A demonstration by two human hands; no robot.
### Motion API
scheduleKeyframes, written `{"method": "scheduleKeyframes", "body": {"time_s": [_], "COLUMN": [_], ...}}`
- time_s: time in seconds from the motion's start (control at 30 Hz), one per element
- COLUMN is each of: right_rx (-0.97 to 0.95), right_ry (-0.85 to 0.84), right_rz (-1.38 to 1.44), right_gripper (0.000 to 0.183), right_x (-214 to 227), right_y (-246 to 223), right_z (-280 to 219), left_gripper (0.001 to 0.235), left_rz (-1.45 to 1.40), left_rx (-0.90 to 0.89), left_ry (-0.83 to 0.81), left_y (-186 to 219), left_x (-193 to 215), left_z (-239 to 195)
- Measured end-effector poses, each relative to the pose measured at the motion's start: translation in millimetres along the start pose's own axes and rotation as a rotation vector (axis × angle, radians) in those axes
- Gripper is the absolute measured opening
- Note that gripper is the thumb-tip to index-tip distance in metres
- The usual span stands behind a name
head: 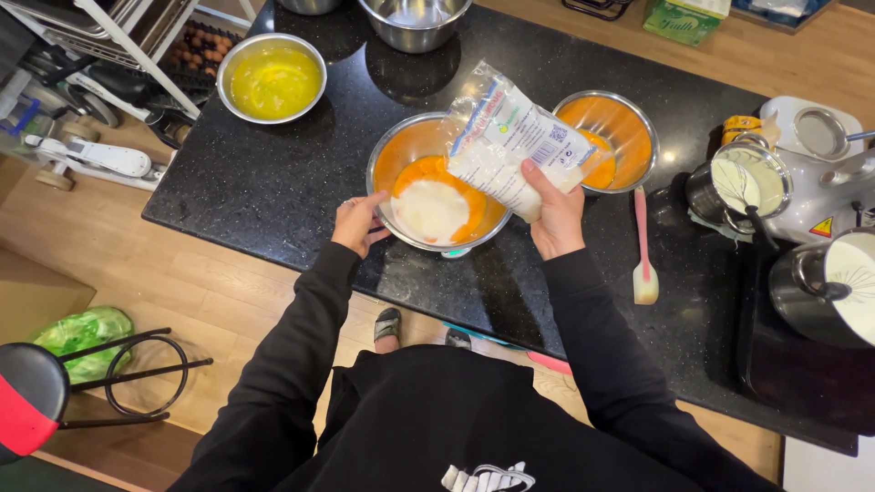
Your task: The person pours a white granular substance from a plastic bag into two metal bowls containing egg yolks. They then retrieve a small packet from a floor storage bin and add its contents to a pot of liquid on the stove, stirring the mixture with a whisk.
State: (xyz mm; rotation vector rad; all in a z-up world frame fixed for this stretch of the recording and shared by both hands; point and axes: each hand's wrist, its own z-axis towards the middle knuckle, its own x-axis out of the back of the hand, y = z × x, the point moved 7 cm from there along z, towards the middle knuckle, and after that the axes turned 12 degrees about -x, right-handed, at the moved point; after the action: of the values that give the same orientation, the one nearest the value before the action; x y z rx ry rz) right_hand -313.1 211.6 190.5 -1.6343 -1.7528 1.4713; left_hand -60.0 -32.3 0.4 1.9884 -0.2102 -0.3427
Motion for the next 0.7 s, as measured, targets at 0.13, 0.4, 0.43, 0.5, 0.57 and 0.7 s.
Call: {"method": "scheduleKeyframes", "body": {"time_s": [0.13,0.4,0.43,0.5,0.57,0.7], "right_rx": [-0.036,-0.154,-0.146,-0.207,-0.229,-0.271], "right_ry": [-0.017,-0.091,-0.09,-0.097,-0.1,-0.087], "right_rz": [0.037,0.293,0.298,0.395,0.464,0.607], "right_gripper": [0.074,0.066,0.066,0.061,0.059,0.06], "right_x": [-10,-27,-26,-27,-34,-18], "right_y": [-8,-6,-7,-5,-12,-13], "right_z": [-5,5,9,16,21,51], "left_gripper": [0.045,0.036,0.036,0.038,0.037,0.037], "left_rz": [-0.031,-0.041,-0.039,-0.067,-0.061,-0.047], "left_rx": [0.021,-0.044,-0.049,-0.028,-0.036,-0.071], "left_ry": [0.009,-0.144,-0.153,-0.132,-0.136,-0.128], "left_y": [-15,-7,-2,7,37,13], "left_x": [-1,-22,-30,-44,-62,-103], "left_z": [14,22,23,26,24,97]}}
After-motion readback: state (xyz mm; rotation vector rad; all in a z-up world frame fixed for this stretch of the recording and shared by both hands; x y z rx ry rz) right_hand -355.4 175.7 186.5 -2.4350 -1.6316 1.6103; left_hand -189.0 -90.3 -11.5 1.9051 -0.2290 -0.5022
